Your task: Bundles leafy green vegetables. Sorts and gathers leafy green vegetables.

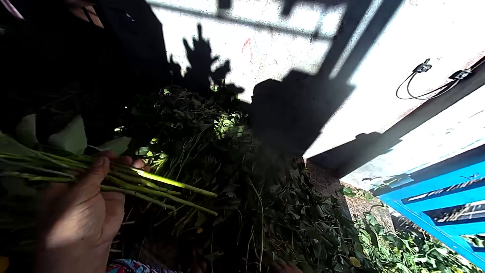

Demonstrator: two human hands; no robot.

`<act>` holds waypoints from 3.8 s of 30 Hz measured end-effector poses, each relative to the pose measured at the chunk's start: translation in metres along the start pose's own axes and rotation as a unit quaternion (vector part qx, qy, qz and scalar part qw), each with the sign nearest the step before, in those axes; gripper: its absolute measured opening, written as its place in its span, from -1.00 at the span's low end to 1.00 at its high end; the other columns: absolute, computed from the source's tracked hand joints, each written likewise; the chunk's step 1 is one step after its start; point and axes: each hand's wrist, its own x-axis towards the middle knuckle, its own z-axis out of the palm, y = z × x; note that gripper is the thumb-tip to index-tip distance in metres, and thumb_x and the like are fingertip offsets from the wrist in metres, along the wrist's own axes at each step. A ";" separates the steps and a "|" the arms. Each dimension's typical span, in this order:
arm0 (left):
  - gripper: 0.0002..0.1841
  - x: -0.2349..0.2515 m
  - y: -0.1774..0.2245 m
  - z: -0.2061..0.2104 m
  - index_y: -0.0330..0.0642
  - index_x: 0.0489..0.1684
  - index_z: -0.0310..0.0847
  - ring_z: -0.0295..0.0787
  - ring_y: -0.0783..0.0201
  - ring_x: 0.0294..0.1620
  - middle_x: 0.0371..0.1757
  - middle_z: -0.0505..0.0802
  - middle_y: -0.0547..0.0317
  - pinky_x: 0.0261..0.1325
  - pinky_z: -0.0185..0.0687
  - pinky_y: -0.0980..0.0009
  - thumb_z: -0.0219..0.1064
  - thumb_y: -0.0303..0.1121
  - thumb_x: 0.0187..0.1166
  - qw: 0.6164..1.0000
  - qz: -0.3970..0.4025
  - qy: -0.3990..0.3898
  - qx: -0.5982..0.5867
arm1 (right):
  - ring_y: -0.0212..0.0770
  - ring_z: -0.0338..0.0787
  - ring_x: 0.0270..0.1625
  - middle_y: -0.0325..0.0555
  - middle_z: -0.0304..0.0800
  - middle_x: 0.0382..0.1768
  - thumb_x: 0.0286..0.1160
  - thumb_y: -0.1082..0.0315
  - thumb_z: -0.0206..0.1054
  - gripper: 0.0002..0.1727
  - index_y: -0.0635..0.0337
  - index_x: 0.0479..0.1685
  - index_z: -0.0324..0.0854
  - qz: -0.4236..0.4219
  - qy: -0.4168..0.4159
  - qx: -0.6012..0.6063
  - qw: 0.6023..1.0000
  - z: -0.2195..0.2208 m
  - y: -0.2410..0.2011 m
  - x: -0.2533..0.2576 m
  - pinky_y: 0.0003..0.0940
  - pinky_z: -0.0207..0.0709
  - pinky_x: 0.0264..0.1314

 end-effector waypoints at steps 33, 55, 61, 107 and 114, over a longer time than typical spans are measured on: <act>-0.88 -0.129 -0.057 0.071 -0.46 0.03 0.57 0.92 -0.07 -0.29 -0.27 0.87 -0.21 -0.10 0.92 0.03 0.19 -0.56 0.73 0.918 -0.312 -0.246 0.014 | -0.27 0.87 -0.10 -0.01 0.87 -0.02 0.59 0.63 0.22 -0.66 0.48 0.32 0.57 -0.058 0.571 0.516 0.637 -0.060 -0.065 -0.023 -0.30 0.81 0.02; -0.83 -0.123 -0.053 0.070 -0.47 0.07 0.67 0.92 -0.04 -0.10 -0.09 0.90 -0.25 0.05 0.88 0.08 0.26 -0.63 0.63 0.927 -0.264 -0.259 -0.065 | -0.08 0.85 0.01 0.03 0.86 -0.07 0.60 0.46 0.24 -0.71 0.25 0.15 0.80 -0.040 0.635 0.158 0.755 -0.030 -0.078 0.007 -0.21 0.75 0.13; -0.81 -0.118 -0.055 0.068 -0.47 0.10 0.69 0.90 -0.08 -0.07 -0.03 0.87 -0.26 0.10 0.86 -0.01 0.26 -0.60 0.64 0.926 -0.253 -0.272 -0.072 | -0.08 0.85 -0.02 0.02 0.87 -0.12 0.57 0.47 0.26 -0.72 0.23 0.11 0.83 -0.032 0.641 0.149 0.752 -0.027 -0.077 0.007 -0.23 0.76 0.08; -0.85 -0.068 -0.014 0.053 -0.09 -0.03 0.51 0.76 0.29 -0.53 -0.46 0.73 0.22 -0.41 0.86 0.26 0.05 -0.30 0.87 0.988 -0.141 -0.056 -0.006 | 0.21 0.82 0.09 0.26 0.77 -0.05 0.61 0.30 0.18 -0.74 0.35 -0.16 0.65 0.054 0.424 0.089 0.900 0.050 -0.029 -0.041 0.07 0.67 0.19; -0.86 -0.068 -0.023 0.059 -0.07 0.00 0.51 0.76 0.29 -0.49 -0.40 0.73 0.22 -0.35 0.87 0.23 0.08 -0.28 0.86 0.984 -0.172 -0.036 -0.015 | -0.14 0.84 0.01 0.09 0.83 -0.04 0.78 0.22 0.08 -0.59 0.40 0.28 0.59 -0.080 0.302 0.439 0.843 0.008 -0.043 -0.047 -0.09 0.70 0.15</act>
